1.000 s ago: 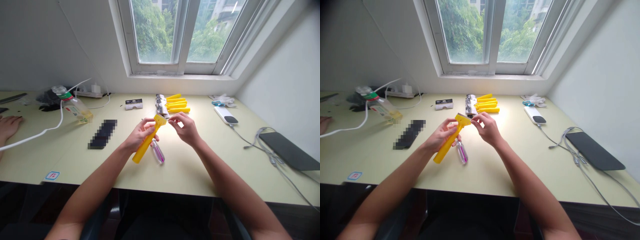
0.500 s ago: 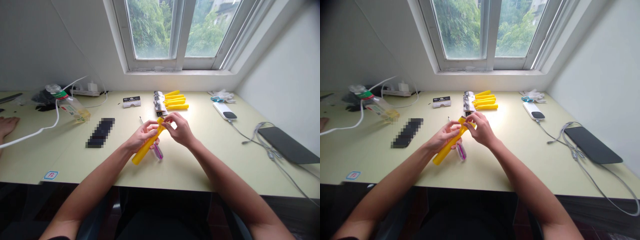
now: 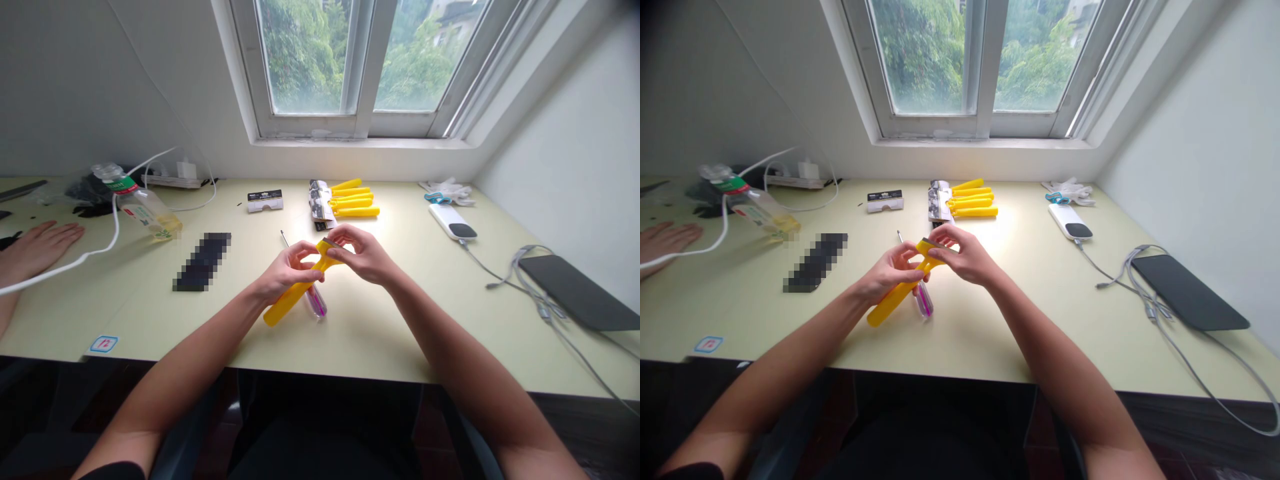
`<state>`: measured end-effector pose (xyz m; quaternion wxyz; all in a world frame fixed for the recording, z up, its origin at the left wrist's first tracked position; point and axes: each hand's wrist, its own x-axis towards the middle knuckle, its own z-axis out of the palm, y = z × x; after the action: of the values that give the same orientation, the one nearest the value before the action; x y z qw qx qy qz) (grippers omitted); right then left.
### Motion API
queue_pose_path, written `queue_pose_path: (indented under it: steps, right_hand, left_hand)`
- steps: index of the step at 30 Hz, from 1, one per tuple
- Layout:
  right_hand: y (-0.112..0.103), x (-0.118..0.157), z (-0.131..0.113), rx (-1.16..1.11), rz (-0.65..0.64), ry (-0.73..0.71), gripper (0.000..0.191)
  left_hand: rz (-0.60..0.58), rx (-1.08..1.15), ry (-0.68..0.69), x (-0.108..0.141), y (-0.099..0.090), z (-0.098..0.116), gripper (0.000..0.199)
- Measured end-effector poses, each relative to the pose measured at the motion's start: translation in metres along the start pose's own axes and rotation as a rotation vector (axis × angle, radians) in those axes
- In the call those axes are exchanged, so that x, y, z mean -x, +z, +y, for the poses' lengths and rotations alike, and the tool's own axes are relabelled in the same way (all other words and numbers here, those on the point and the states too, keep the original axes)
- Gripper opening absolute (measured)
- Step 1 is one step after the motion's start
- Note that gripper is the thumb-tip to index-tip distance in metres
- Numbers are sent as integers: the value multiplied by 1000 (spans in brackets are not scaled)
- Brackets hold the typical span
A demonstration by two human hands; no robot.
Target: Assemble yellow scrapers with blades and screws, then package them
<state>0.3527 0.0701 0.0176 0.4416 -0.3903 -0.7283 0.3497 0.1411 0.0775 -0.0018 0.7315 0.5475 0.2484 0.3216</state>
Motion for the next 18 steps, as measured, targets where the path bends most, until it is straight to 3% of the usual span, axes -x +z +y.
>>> queue_pose_path:
  steps: [6, 11, 18]
  right_hand:
    - [-5, 1, -1, 50, -7, -12, 16]
    - [-1, 1, 0, 88, 92, -103, 25]
    - [9, 3, 0, 229, 197, -211, 2]
  left_hand:
    - [29, 17, 29, -1, 7, -2, 38]
    - [78, 46, 32, -2, 8, 1, 42]
    - [109, 52, 52, -2, 7, 0, 42]
